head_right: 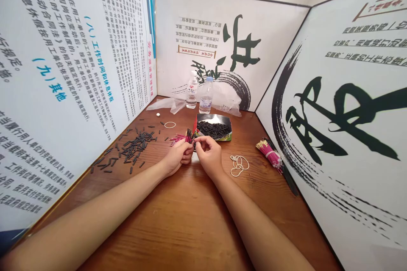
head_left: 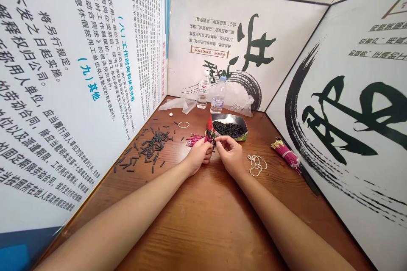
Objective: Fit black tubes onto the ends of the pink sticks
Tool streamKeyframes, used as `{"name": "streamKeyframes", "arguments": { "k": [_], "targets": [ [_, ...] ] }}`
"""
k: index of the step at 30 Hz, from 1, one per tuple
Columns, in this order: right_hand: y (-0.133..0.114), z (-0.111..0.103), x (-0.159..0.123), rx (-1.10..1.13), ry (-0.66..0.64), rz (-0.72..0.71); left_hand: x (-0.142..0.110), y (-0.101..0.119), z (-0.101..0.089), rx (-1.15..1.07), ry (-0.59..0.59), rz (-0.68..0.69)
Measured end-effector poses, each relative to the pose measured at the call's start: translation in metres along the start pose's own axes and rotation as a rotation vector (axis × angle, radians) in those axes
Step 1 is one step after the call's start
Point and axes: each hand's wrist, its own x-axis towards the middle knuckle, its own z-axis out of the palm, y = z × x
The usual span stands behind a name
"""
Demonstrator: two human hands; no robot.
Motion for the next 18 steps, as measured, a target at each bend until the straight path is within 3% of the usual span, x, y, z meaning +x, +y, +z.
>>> {"name": "streamKeyframes", "arguments": {
  "k": [18],
  "targets": [
    [0.0039, 0.0015, -0.0002, -0.103, -0.075, -0.01, -0.0013, 0.0021, 0.0011, -0.065, 0.055, 0.023]
  ]
}}
